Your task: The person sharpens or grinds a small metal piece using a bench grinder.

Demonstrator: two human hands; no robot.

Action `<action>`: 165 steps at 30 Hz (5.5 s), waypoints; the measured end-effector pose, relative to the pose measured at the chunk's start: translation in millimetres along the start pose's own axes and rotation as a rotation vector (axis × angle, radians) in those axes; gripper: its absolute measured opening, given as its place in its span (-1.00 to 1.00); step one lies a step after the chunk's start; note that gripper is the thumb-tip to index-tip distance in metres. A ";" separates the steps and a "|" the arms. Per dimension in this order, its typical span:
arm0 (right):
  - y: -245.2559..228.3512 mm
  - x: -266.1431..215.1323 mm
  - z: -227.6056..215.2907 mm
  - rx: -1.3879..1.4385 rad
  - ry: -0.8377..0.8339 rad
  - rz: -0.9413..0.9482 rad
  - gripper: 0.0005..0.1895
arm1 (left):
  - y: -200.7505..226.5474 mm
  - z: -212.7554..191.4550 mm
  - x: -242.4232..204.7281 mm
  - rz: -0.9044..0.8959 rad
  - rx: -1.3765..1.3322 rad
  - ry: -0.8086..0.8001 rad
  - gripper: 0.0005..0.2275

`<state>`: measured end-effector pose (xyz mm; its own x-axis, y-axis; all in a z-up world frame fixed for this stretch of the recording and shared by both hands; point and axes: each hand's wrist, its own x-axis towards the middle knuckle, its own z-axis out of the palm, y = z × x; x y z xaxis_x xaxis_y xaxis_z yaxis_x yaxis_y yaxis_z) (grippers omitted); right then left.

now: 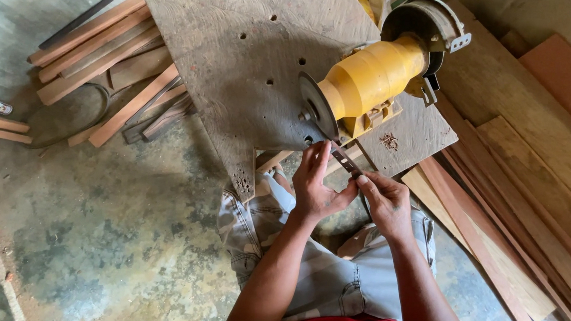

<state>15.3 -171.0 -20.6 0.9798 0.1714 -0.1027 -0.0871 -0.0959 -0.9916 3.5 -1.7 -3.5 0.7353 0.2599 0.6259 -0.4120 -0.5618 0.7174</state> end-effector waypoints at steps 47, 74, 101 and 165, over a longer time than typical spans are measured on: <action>-12.8 29.0 18.0 -0.042 0.000 0.075 -0.73 | -23.9 5.2 4.9 -0.084 0.043 0.050 -0.28; -15.8 54.6 44.2 0.144 -0.030 0.039 -0.74 | -43.7 0.5 17.3 -0.177 0.012 0.085 -0.26; -28.1 59.2 56.1 0.281 -0.060 -0.030 -0.56 | -58.0 2.5 11.9 -0.224 -0.094 0.126 -0.18; 0.6 -2.8 7.5 0.203 0.008 0.053 -0.72 | -2.6 -0.1 -4.5 -0.010 -0.044 -0.009 -0.25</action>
<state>11.2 -164.2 -21.5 0.9743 0.1631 -0.1553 -0.1722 0.0953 -0.9804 1.2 -1.3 -8.2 0.7446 0.2581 0.6156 -0.4273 -0.5242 0.7367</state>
